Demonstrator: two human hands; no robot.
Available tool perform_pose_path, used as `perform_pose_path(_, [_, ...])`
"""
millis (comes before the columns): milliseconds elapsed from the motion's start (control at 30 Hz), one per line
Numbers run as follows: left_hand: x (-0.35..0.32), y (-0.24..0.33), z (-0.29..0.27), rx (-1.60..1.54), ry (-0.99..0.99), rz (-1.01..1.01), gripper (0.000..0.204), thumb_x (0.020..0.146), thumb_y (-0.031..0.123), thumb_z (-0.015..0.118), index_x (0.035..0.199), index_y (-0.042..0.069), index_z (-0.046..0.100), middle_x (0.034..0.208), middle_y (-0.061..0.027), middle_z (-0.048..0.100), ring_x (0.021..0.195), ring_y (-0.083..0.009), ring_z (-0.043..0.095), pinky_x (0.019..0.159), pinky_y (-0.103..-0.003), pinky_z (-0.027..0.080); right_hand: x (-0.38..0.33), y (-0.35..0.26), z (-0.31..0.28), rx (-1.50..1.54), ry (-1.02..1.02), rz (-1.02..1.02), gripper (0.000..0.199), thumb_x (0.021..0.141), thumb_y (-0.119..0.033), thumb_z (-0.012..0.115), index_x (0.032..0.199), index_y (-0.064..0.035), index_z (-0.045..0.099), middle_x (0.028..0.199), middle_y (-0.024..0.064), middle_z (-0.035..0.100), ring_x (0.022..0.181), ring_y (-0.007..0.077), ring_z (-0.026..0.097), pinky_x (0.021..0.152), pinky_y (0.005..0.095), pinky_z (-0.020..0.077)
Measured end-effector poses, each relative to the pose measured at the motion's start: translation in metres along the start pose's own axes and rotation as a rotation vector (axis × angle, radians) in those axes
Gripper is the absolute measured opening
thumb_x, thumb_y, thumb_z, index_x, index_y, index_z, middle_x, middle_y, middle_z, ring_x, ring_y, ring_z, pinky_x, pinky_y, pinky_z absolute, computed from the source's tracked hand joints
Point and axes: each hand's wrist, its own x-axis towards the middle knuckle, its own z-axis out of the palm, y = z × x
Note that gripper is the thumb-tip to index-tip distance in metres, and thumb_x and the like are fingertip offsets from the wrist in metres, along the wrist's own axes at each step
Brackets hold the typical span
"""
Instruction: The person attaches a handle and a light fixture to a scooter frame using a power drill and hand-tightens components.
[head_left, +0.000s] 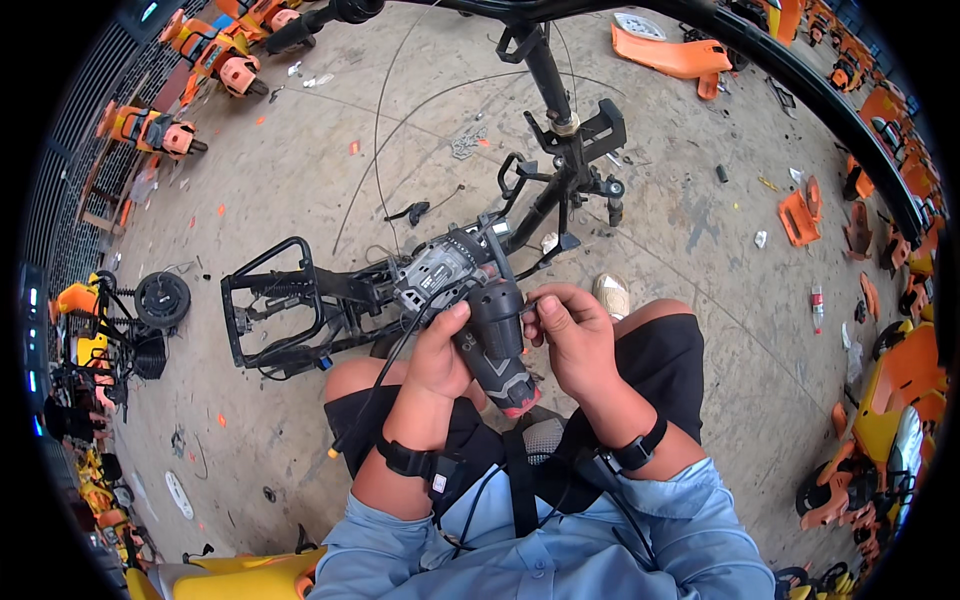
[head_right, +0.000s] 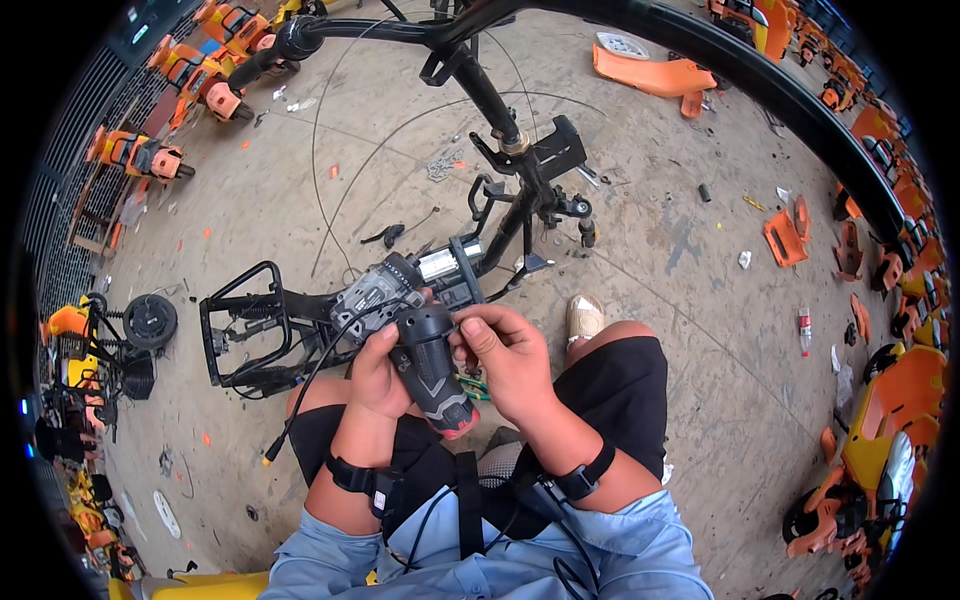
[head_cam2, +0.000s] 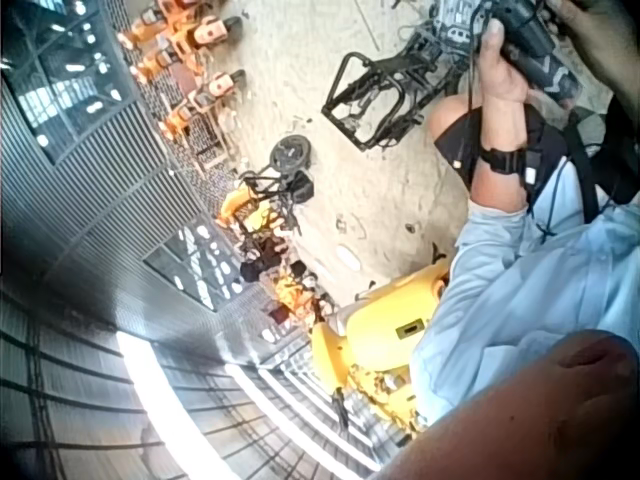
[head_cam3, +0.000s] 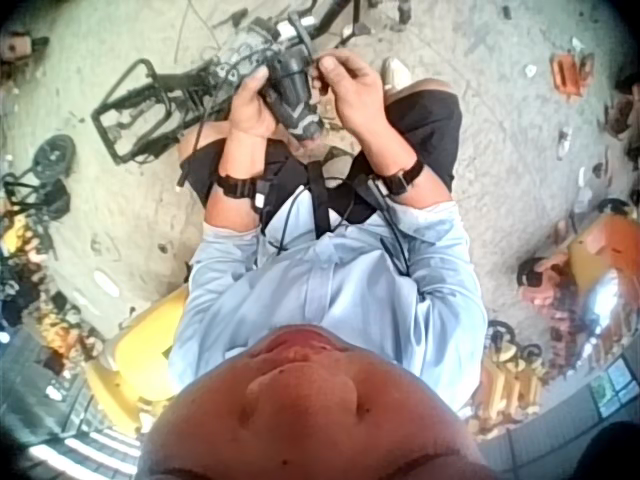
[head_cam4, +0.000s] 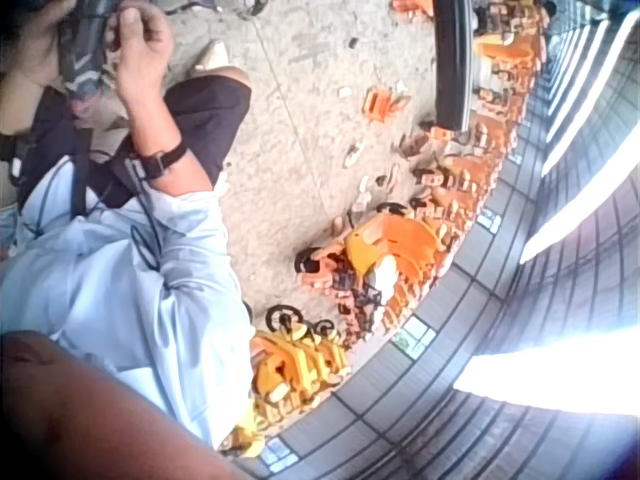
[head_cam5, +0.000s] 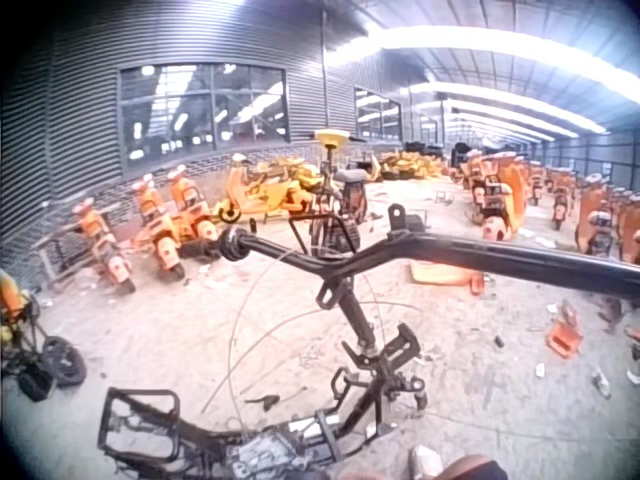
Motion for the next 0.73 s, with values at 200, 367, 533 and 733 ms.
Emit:
perform_pose_path(200, [0.005, -0.005, -0.016, -0.02, 0.269, 0.027, 0.036, 0.096, 0.022, 0.07, 0.124, 0.002, 0.062, 0.111, -0.0113, 0.07, 0.098, -0.022, 0.07, 0.083, -0.042, 0.062, 0.011, 0.011, 0.003, -0.205, 0.089, -0.12, 0.021, 0.101, -0.017, 0.067, 0.115, -0.0009, 0.068, 0.094, 0.0049, 0.071, 0.082, 0.0087, 0.062, 0.068, 0.0231, 0.0483])
perform_pose_path(367, [0.005, -0.007, -0.019, 0.038, 0.425, 0.034, 0.035, 0.092, 0.013, 0.076, 0.123, 0.004, 0.063, 0.112, -0.0082, 0.07, 0.095, -0.0196, 0.069, 0.082, -0.039, 0.061, 0.017, 0.029, 0.003, -0.345, 0.163, -0.246, 0.019, 0.1, -0.016, 0.069, 0.112, -0.0011, 0.069, 0.092, 0.002, 0.069, 0.08, 0.0054, 0.058, 0.066, 0.0209, 0.0452])
perform_pose_path(533, [0.0, -0.003, -0.008, 0.086, 0.464, 0.021, 0.036, 0.091, 0.014, 0.079, 0.122, 0.004, 0.064, 0.11, -0.0074, 0.07, 0.094, -0.0187, 0.069, 0.079, -0.038, 0.06, 0.017, 0.031, 0.006, -0.314, 0.199, -0.167, 0.019, 0.099, -0.017, 0.07, 0.111, -0.0014, 0.069, 0.087, -0.0021, 0.064, 0.075, 0.0035, 0.052, 0.064, 0.0199, 0.0422])
perform_pose_path(733, [0.002, -0.008, -0.005, 0.18, 0.466, 0.069, 0.037, 0.09, 0.013, 0.079, 0.123, 0.004, 0.063, 0.109, -0.0075, 0.07, 0.095, -0.0194, 0.069, 0.078, -0.04, 0.062, 0.017, 0.035, 0.003, -0.327, 0.207, -0.174, 0.021, 0.099, -0.018, 0.07, 0.113, -0.0022, 0.068, 0.086, -0.0027, 0.063, 0.074, 0.0033, 0.051, 0.063, 0.02, 0.0418])
